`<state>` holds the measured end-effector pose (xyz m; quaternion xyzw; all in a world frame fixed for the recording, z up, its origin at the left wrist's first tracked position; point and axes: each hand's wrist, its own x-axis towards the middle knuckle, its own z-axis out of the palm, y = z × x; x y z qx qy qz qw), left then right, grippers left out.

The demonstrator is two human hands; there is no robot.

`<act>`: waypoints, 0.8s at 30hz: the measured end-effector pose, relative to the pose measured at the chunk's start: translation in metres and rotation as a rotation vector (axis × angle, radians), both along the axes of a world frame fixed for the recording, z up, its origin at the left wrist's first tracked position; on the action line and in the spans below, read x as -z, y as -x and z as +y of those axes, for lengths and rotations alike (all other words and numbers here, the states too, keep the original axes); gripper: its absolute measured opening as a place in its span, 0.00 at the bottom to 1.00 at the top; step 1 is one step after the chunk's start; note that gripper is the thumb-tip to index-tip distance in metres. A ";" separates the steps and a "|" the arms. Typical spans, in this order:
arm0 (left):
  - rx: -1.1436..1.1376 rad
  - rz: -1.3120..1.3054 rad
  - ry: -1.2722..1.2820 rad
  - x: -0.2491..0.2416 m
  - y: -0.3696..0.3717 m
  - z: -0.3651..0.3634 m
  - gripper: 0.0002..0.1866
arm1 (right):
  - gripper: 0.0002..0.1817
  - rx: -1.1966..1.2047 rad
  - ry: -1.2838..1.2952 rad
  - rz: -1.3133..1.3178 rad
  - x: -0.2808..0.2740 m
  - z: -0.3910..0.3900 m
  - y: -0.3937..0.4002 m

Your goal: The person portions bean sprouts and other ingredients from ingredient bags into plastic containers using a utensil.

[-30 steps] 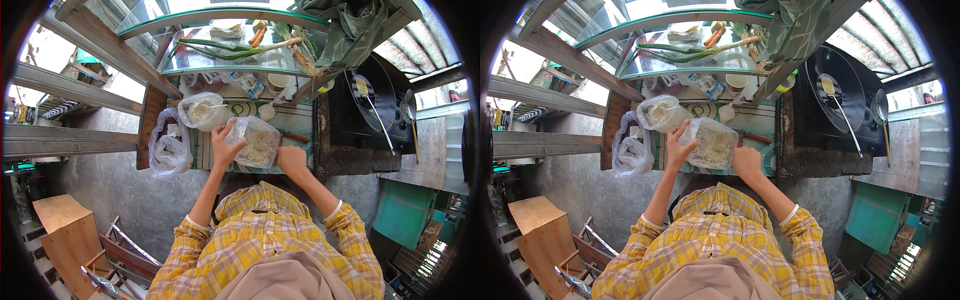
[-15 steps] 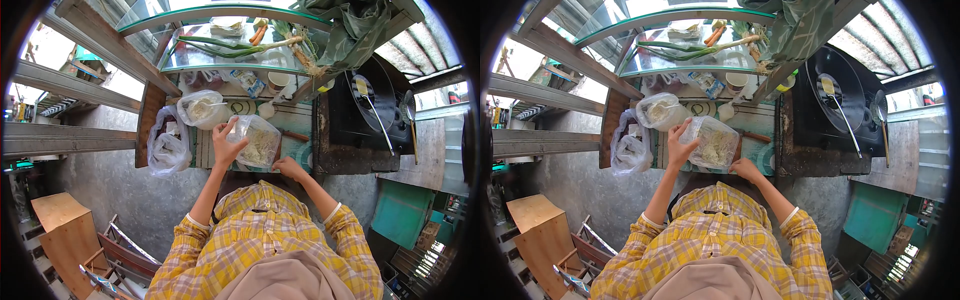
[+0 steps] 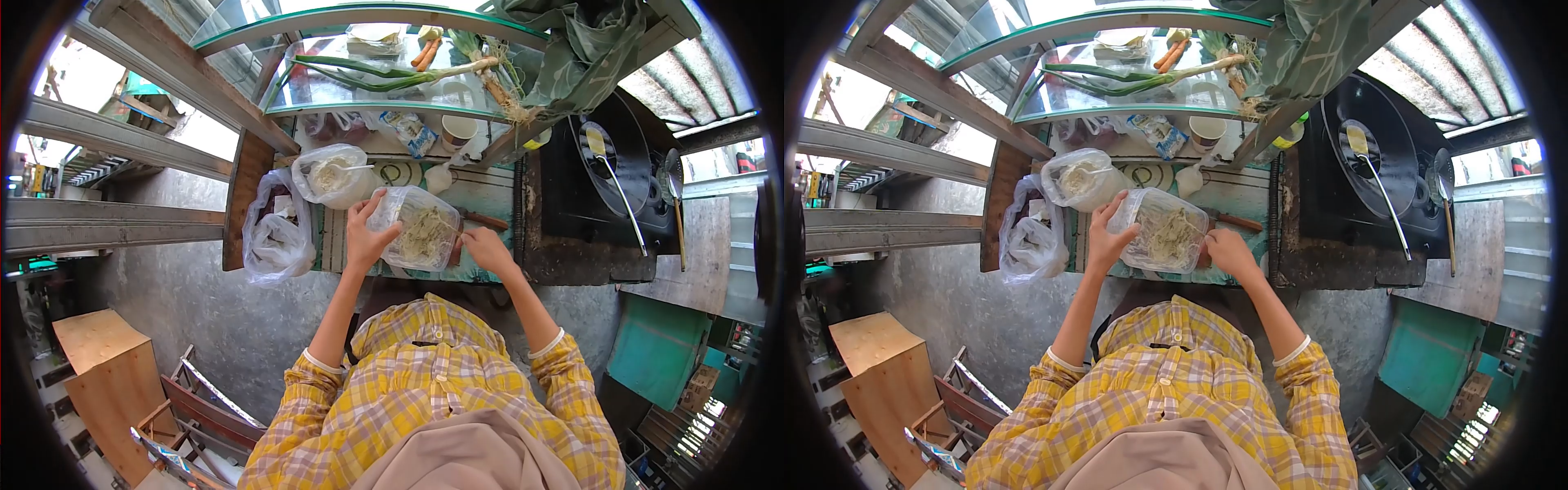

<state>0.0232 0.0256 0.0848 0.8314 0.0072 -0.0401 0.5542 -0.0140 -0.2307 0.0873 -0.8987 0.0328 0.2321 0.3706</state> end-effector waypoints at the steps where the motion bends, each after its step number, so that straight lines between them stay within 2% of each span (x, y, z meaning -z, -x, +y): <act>1: -0.002 -0.013 0.007 0.000 0.000 0.000 0.37 | 0.15 -0.001 0.110 -0.007 0.005 0.006 0.003; 3: 0.049 -0.048 -0.028 -0.002 0.003 -0.002 0.37 | 0.14 0.005 0.333 -0.019 0.014 0.029 0.010; 6: 0.072 -0.066 -0.044 -0.004 0.006 -0.006 0.37 | 0.12 -0.055 0.396 0.053 0.017 0.054 0.011; 15: 0.012 -0.064 -0.042 -0.002 0.007 -0.010 0.36 | 0.13 -0.176 0.053 0.228 0.024 0.034 0.009; 18: 0.033 -0.050 -0.051 -0.002 0.004 -0.012 0.36 | 0.13 -0.147 -0.108 0.289 0.023 0.016 0.011; 21: 0.056 -0.024 -0.047 -0.006 -0.001 -0.012 0.36 | 0.13 -0.020 -0.181 0.260 0.004 0.006 0.010; 24: 0.069 -0.008 -0.041 -0.006 -0.001 -0.009 0.37 | 0.15 -0.082 0.004 0.028 0.005 0.010 0.003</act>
